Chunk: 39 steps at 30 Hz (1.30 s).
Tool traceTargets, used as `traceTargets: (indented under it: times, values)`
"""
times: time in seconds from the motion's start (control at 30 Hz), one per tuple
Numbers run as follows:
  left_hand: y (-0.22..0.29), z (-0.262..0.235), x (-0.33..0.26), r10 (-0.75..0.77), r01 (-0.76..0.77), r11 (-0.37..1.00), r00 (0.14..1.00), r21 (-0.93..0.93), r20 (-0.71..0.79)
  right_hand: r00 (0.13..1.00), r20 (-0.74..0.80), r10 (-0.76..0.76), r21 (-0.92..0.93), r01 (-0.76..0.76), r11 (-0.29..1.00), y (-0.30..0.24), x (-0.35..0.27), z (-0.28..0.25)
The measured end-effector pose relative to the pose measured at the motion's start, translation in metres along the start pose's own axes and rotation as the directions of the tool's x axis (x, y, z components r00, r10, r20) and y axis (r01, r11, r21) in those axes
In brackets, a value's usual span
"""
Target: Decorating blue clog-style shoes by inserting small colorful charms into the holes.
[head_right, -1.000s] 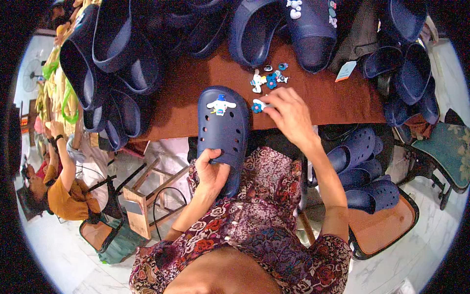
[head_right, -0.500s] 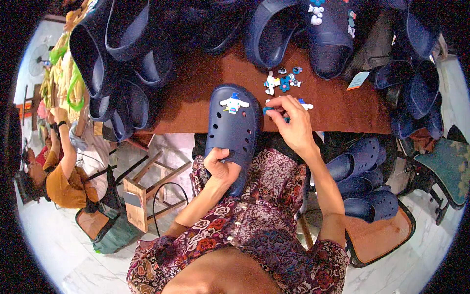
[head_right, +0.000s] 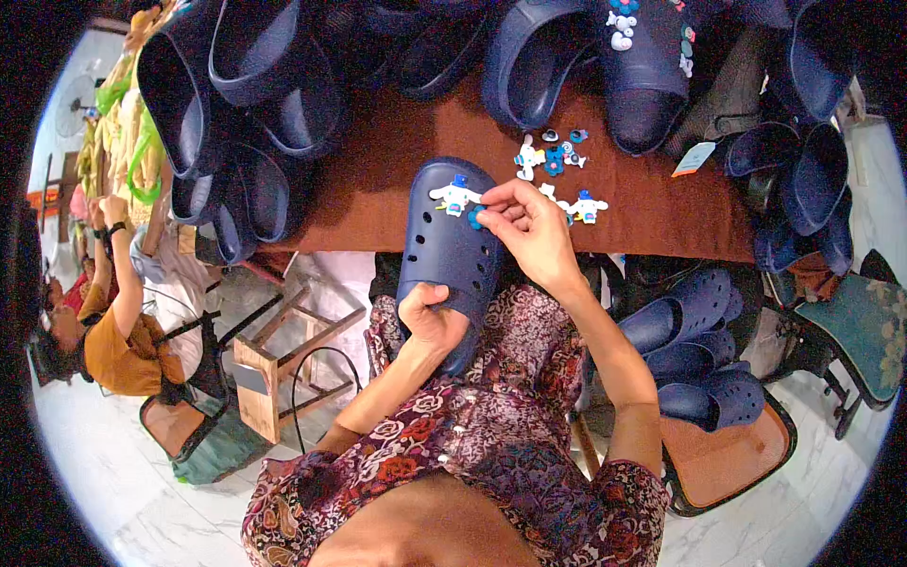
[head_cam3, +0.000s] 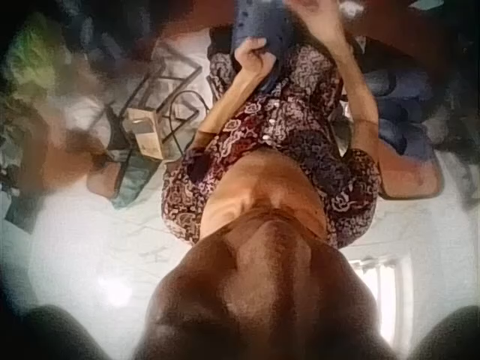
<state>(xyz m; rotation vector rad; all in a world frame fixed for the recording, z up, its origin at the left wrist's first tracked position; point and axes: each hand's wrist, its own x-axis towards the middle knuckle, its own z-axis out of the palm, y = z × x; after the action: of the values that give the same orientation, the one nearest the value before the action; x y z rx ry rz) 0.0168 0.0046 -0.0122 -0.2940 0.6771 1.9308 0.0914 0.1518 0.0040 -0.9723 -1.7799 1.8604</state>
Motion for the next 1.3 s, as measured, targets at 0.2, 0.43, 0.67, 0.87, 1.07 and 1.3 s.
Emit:
traceTargets:
  times: [0.2,0.43,0.67,0.87,1.07,1.3]
  values:
    - [-0.002,-0.01,0.002,-0.015,0.014,1.0,1.0,0.018,0.028,0.999,0.008,0.037,-0.075,-0.037,0.997,0.002,0.006,-0.004]
    - [-0.001,-0.012,0.001,-0.028,0.025,0.999,0.997,0.044,0.074,0.999,0.037,0.005,-0.211,0.003,0.977,-0.006,0.01,-0.004]
    - [-0.002,-0.013,-0.001,-0.012,0.008,0.998,0.998,0.065,0.054,0.997,0.052,-0.065,-0.364,0.079,0.928,-0.012,0.013,-0.001]
    - [-0.004,-0.026,0.001,-0.054,0.05,0.995,0.998,0.088,0.041,0.991,0.126,0.046,-0.328,-0.002,0.945,-0.013,0.024,-0.007]
    - [-0.004,-0.015,0.001,0.003,-0.009,0.998,0.996,0.069,0.086,0.984,0.149,0.094,-0.222,-0.06,0.973,-0.002,0.025,-0.011]
    - [0.003,-0.007,-0.004,-0.056,0.065,0.993,0.994,0.102,-0.09,0.961,-0.176,-0.214,-0.335,0.145,0.931,0.003,-0.013,0.021]
